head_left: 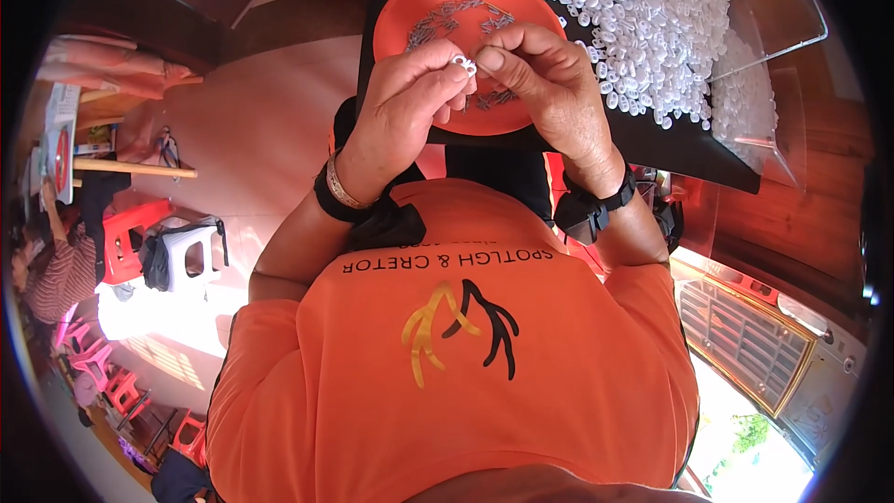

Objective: Assembling small plastic components by inserting metal pins and stacking parts.

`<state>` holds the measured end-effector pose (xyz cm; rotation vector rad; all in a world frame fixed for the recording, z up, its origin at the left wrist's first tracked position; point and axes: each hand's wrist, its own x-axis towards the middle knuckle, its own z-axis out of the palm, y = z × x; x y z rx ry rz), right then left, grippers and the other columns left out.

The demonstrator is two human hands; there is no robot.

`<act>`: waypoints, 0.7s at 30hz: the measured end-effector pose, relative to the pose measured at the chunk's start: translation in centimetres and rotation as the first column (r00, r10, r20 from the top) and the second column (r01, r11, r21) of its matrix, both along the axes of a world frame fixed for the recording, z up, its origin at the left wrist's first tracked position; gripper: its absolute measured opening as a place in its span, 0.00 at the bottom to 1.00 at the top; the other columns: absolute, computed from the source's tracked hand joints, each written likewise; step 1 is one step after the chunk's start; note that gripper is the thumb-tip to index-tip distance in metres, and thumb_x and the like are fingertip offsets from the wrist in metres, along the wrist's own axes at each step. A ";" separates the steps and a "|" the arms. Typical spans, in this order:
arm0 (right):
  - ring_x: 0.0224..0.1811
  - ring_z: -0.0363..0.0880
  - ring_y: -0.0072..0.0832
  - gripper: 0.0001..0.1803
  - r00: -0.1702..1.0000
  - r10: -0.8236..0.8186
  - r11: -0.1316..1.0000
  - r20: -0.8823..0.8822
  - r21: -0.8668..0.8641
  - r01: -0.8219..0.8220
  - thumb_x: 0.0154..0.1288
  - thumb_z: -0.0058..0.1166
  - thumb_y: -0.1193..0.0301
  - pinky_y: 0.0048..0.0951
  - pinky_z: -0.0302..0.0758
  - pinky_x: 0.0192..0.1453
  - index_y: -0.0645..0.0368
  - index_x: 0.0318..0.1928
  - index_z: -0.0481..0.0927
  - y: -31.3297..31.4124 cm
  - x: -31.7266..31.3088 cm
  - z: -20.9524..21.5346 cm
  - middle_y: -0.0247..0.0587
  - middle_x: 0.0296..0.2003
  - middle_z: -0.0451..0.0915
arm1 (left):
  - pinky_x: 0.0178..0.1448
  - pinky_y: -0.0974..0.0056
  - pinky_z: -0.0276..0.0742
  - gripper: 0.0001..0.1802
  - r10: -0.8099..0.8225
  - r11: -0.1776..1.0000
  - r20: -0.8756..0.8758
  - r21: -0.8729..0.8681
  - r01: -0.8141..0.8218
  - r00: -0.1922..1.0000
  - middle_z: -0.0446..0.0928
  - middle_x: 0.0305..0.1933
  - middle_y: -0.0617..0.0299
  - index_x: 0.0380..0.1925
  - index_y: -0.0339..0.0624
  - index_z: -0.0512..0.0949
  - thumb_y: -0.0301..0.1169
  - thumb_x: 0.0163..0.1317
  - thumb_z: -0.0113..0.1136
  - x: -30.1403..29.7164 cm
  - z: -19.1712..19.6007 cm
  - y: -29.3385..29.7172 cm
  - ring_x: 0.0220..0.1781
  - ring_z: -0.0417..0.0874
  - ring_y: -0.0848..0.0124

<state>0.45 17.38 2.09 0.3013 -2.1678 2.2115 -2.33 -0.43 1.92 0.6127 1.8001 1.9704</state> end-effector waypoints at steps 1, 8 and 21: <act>0.36 0.77 0.17 0.08 1.000 0.014 0.999 0.009 -0.029 -0.014 0.68 0.53 0.71 0.19 0.75 0.43 0.65 0.39 0.78 -0.1 0.0 0.0 0.32 0.31 0.79 | 0.28 0.75 0.63 0.14 0.000 1.000 -0.001 -0.001 0.000 1.000 0.73 0.24 0.66 0.28 0.36 0.75 0.36 0.65 0.48 0.1 0.1 0.0 0.25 0.69 0.80; 0.36 0.76 0.16 0.07 0.998 -0.001 0.999 0.062 -0.039 0.004 0.68 0.53 0.71 0.19 0.75 0.43 0.64 0.38 0.77 -0.2 0.1 0.2 0.31 0.30 0.79 | 0.28 0.74 0.64 0.13 0.019 0.999 0.003 -0.028 -0.019 1.000 0.73 0.24 0.66 0.27 0.35 0.74 0.34 0.65 0.48 0.3 0.3 0.0 0.25 0.68 0.81; 0.34 0.75 0.16 0.07 0.999 -0.037 0.999 0.031 -0.014 0.037 0.67 0.53 0.72 0.20 0.74 0.41 0.64 0.37 0.77 -0.3 0.3 -0.3 0.31 0.29 0.78 | 0.27 0.75 0.61 0.15 0.030 0.996 0.008 -0.089 -0.029 1.000 0.70 0.22 0.67 0.25 0.36 0.74 0.36 0.64 0.49 0.4 0.2 0.0 0.23 0.65 0.81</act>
